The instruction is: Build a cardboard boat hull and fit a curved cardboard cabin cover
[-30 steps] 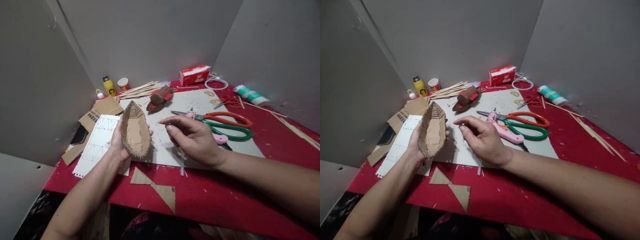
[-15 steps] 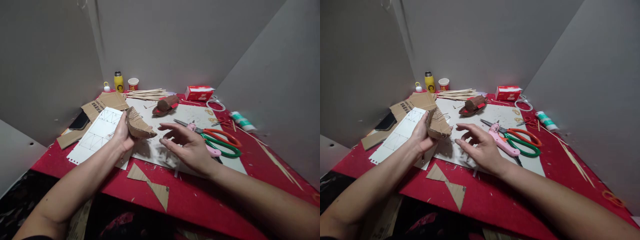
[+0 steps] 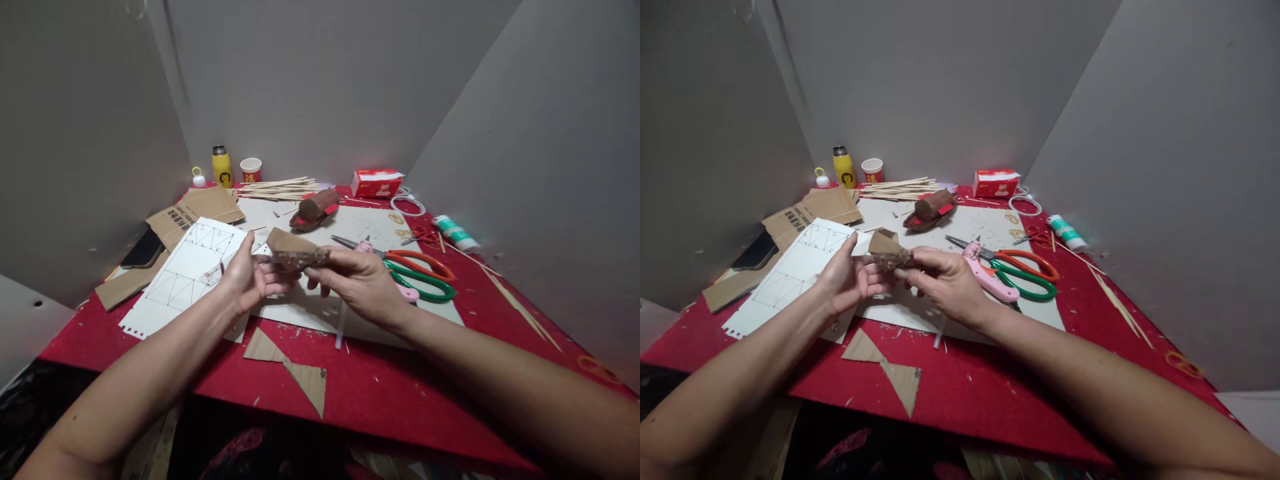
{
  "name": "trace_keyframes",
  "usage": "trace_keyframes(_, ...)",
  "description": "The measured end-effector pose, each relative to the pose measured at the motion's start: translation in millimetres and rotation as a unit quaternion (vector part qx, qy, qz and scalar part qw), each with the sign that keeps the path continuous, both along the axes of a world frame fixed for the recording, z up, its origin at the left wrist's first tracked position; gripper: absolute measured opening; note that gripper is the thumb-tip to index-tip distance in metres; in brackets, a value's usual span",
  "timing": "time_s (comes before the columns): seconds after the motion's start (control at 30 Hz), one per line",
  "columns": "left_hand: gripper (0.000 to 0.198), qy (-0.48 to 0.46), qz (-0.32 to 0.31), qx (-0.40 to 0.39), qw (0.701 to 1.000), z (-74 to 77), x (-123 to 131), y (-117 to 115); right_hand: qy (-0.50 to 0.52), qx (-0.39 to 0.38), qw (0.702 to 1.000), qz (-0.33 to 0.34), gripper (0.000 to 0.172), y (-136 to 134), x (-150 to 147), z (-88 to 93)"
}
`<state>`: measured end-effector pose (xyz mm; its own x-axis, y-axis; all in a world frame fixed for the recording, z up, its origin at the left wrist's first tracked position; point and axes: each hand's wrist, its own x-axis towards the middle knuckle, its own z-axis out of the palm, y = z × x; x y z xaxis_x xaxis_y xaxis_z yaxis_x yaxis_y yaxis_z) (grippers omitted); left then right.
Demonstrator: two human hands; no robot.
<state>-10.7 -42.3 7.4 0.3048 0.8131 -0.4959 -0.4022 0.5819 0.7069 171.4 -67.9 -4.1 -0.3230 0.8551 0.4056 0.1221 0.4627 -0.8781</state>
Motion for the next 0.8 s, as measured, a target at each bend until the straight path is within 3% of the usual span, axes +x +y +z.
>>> trace_keyframes(0.1,0.050,0.088,0.005,0.039,0.995,4.1,-7.8,4.9,0.067,-0.055,0.996,-0.023,0.018,5.6,9.1,18.6)
trace_keyframes(0.2,0.028,0.132,0.093,0.145,0.976,7.2,-14.5,9.6,0.115,-0.097,0.989,-0.003,0.022,10.4,20.1,33.9)
trace_keyframes(0.3,0.018,0.132,0.206,0.270,0.931,11.0,-18.8,9.6,0.119,-0.125,0.984,0.037,0.022,11.2,26.9,42.4)
trace_keyframes(0.37,0.016,0.127,0.247,0.365,0.889,13.9,-18.8,5.2,0.100,-0.132,0.983,0.080,0.023,8.9,27.5,44.6)
trace_keyframes(0.43,0.019,0.133,0.229,0.448,0.854,16.0,-16.1,-2.8,0.071,-0.133,0.980,0.131,0.025,4.8,25.4,45.2)
trace_keyframes(0.5,0.026,0.149,0.163,0.489,0.844,16.8,-12.0,-12.7,0.041,-0.129,0.976,0.173,0.026,-0.2,22.0,45.1)
trace_keyframes(0.63,0.028,0.180,0.038,0.461,0.868,16.5,-6.0,-29.1,0.000,-0.118,0.969,0.215,0.022,-8.8,16.3,45.2)
trace_keyframes(0.8,0.026,0.143,-0.018,0.429,0.892,17.8,-4.6,-34.8,-0.010,-0.112,0.973,0.202,0.022,-14.8,12.0,48.6)
